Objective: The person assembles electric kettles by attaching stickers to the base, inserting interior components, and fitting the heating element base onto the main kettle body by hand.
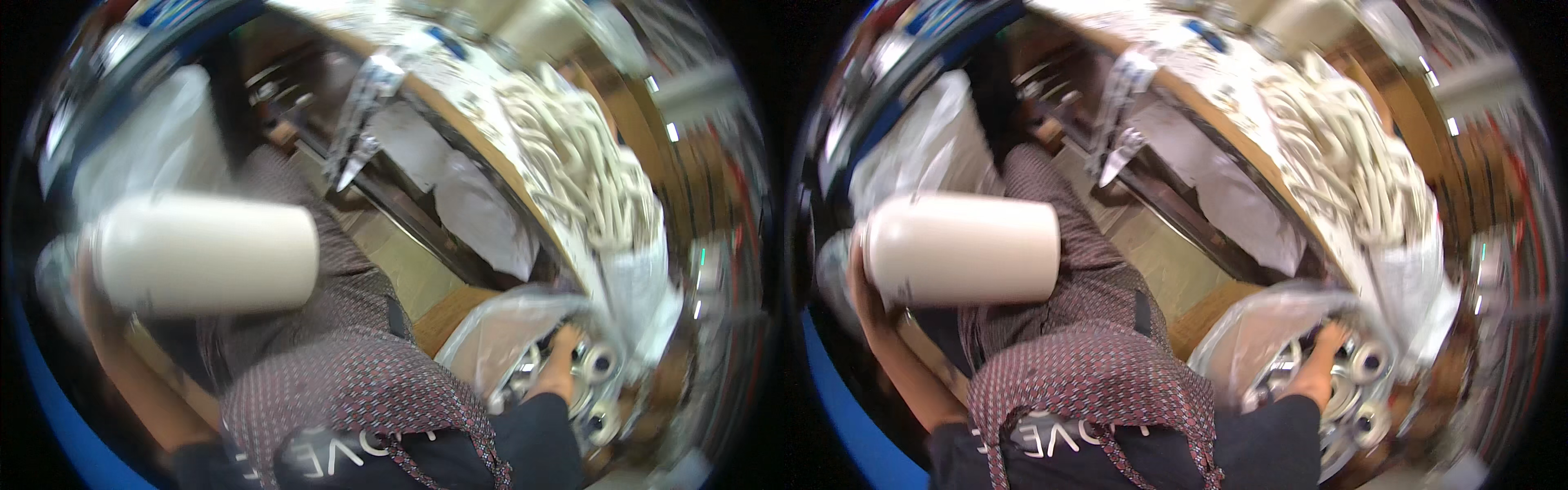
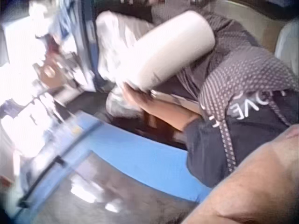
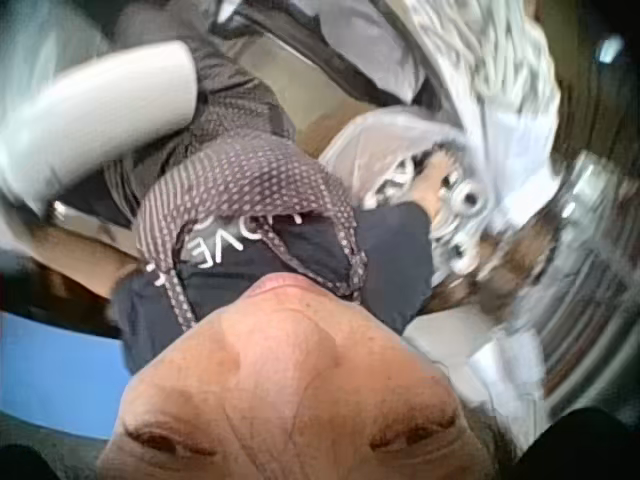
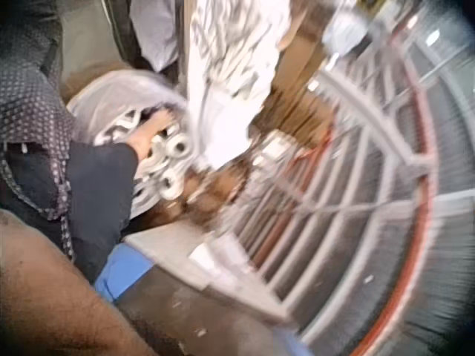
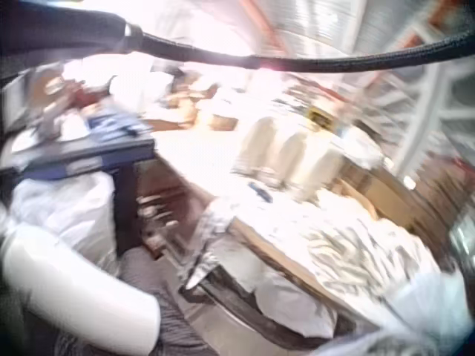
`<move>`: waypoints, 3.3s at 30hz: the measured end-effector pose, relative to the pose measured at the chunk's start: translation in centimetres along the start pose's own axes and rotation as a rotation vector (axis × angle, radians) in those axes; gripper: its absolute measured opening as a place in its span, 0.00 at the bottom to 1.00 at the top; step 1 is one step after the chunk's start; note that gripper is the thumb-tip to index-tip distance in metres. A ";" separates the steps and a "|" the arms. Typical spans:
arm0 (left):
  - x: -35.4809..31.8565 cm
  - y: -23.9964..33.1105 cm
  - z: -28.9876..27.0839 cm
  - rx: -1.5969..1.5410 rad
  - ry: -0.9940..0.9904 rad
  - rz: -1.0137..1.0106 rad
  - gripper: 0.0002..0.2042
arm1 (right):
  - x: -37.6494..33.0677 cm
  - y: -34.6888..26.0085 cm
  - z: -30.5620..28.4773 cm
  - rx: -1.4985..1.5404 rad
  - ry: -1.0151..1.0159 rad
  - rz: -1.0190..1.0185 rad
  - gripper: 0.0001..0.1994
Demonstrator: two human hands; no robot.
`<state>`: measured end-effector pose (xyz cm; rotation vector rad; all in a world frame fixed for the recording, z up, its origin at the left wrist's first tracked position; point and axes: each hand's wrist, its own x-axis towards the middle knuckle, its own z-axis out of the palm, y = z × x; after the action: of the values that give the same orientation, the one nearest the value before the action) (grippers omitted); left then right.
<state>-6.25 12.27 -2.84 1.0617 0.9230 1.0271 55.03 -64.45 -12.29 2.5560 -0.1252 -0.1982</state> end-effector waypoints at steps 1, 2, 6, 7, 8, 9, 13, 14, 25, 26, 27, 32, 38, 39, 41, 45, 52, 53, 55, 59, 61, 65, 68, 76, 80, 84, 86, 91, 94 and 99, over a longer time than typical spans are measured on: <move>0.1 -0.3 1.2 0.013 -0.030 0.015 0.18 | 1.3 1.3 0.0 -0.020 0.139 -0.069 0.29; 0.0 -0.4 1.6 0.070 -0.008 0.086 0.18 | 3.2 1.9 -0.2 -0.052 0.285 -0.149 0.26; 0.3 -3.1 -2.8 0.080 0.115 0.203 0.21 | 12.3 7.5 -9.9 0.016 -0.019 -0.092 0.21; 0.1 -4.1 -3.2 0.075 0.208 0.209 0.22 | 12.0 8.0 -10.5 0.038 -0.118 -0.067 0.20; -1.0 -2.5 -2.4 0.106 0.214 0.245 0.22 | 7.6 0.6 -17.0 0.115 -0.096 -0.179 0.14; -0.1 -3.9 -4.0 -0.116 0.121 0.189 0.24 | 7.2 1.5 -21.2 0.125 0.192 -0.288 0.13; -0.2 -4.7 -3.7 -0.185 0.151 0.204 0.27 | -12.5 -16.7 -40.8 0.663 0.053 -1.075 0.13; -0.4 -4.7 -4.0 -0.264 0.176 0.191 0.27 | -15.5 -21.0 -42.5 0.764 -0.027 -1.239 0.12; -9.1 -3.7 -12.7 -0.335 0.522 0.318 0.31 | -22.6 -55.0 -27.1 1.872 -0.860 -0.946 0.21; -10.2 -3.3 -11.7 -0.377 0.581 0.320 0.31 | -23.7 -53.7 -28.0 1.892 -0.542 -1.136 0.21; -10.8 -3.7 -12.2 -0.337 0.608 0.352 0.30 | -25.3 -51.5 -29.6 1.876 -0.217 -1.314 0.21; -6.8 -9.0 -10.5 -0.293 0.862 0.195 0.25 | -28.2 -46.8 -29.8 0.793 0.623 -1.955 0.44; -4.9 -11.9 -6.2 -0.269 0.563 0.317 0.17 | -32.4 -47.1 -38.9 1.760 -0.329 -1.525 0.41; -4.4 -11.6 -4.6 -0.232 0.480 0.327 0.20 | -32.8 -47.0 -39.3 1.828 -0.243 -1.641 0.41; -3.9 -10.0 -1.2 -0.445 0.427 0.186 0.24 | -33.7 -46.7 -41.1 1.503 0.542 -1.866 0.42; -4.5 -9.9 -0.6 -0.658 0.436 0.096 0.26 | -35.0 -45.3 -40.4 1.485 0.676 -2.101 0.43; -5.5 -7.3 -2.3 -0.122 0.487 0.356 0.26 | -34.6 -46.9 -38.6 1.584 0.423 -2.053 0.39; -5.4 -7.0 -3.3 0.011 0.508 0.388 0.26 | -34.6 -47.7 -37.1 1.749 0.205 -1.914 0.40; -5.2 -6.2 -5.2 0.283 0.569 0.451 0.26 | -34.7 -48.2 -36.3 1.879 0.288 -1.893 0.41; -4.9 -5.9 -6.3 -0.179 0.536 0.631 0.25 | -32.9 -47.7 -39.0 1.926 -0.462 -1.592 0.29; -6.1 -3.6 -6.0 -0.165 0.645 0.599 0.24 | -31.4 -49.9 -40.7 1.595 -1.027 -1.480 0.20; -6.6 -1.1 -6.4 -0.022 0.745 0.512 0.24 | -33.8 -52.7 -38.3 1.381 -1.556 -1.357 0.26; -5.9 -0.3 -7.0 0.072 0.758 0.513 0.23 | -34.6 -47.0 -39.9 1.855 -1.005 -1.978 0.39; -4.8 -0.1 -2.6 -0.305 0.554 0.333 0.26 | -36.9 -45.5 -39.3 1.779 -0.795 -1.697 0.50; -6.2 -0.6 -2.7 -0.314 0.483 0.433 0.29 | -36.6 -47.0 -37.7 1.623 -0.468 -1.660 0.53; -8.4 0.2 2.3 -0.233 0.345 0.620 0.32 | -36.1 -49.4 -37.1 1.716 -0.585 -1.489 0.52; -9.3 -0.8 -0.2 0.064 0.310 0.786 0.32 | -35.7 -50.0 -37.1 1.795 -0.703 -1.432 0.50; -9.9 -0.3 2.4 0.198 0.334 0.852 0.34 | -35.7 -50.0 -37.0 1.855 -0.639 -1.401 0.47; -9.3 1.2 6.1 -0.239 0.269 0.711 0.33 | -35.6 -50.2 -36.9 1.841 -0.664 -1.428 0.47; -8.4 -0.5 -0.6 0.435 0.587 0.764 0.30 | -35.7 -50.3 -36.1 1.787 -0.823 -1.478 0.45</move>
<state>-8.92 4.24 -2.60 1.5752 1.2820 1.8936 28.31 1.53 -5.88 2.9267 2.1833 -2.5753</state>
